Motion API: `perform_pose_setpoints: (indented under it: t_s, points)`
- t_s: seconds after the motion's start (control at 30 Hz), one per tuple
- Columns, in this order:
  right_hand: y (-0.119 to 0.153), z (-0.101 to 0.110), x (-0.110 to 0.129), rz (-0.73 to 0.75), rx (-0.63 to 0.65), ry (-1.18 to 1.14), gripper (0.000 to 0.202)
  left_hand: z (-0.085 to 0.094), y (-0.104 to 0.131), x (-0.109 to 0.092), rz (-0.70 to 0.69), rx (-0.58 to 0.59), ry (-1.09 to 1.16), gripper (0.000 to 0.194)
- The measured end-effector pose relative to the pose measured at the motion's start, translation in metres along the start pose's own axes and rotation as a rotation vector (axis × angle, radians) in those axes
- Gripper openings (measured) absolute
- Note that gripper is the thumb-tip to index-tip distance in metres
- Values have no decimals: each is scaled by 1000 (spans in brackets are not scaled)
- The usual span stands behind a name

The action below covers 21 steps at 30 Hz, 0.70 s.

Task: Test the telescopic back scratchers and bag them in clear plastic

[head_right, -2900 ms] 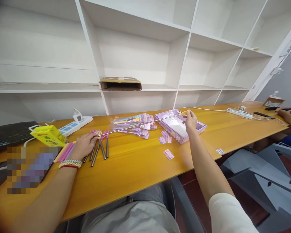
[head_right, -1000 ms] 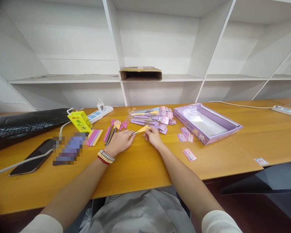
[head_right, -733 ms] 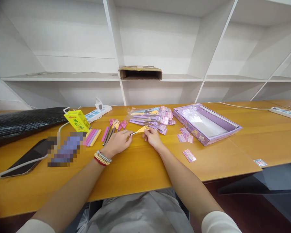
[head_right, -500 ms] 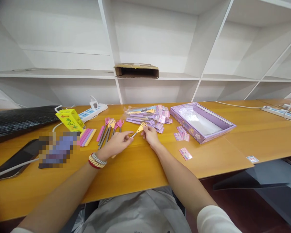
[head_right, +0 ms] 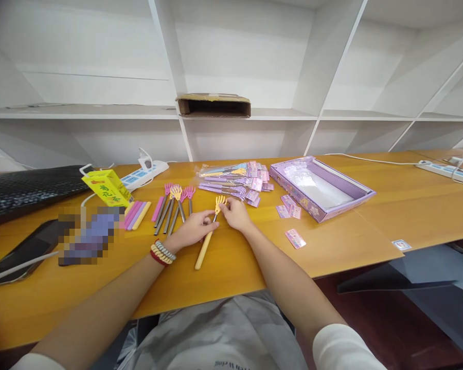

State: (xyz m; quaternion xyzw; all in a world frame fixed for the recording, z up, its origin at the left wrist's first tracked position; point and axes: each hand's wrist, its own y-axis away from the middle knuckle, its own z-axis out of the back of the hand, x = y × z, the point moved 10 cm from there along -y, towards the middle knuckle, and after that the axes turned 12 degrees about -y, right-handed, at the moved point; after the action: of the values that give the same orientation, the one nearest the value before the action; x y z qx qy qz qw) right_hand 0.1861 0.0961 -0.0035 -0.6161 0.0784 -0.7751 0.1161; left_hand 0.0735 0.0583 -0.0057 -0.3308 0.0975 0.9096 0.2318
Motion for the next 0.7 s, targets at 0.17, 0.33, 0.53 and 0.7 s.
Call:
perform_pose_setpoints:
  t_s: [0.17, 0.33, 0.53, 0.7]
  points:
    - [-2, 2, -11, -83, -13, -128, 20, -1, 1, -4, -31, 2, 39, 76]
    - [1, -3, 0, -29, 70, -37, 21, -1, 4, -14, -109, 7, 15, 75]
    - [3, -5, 10, 21, 96, 103, 21, -1, 6, -18, -120, 9, -21, 77]
    - [5, -7, 11, 29, 113, 153, 23, -2, 6, -19, -126, 22, -35, 77]
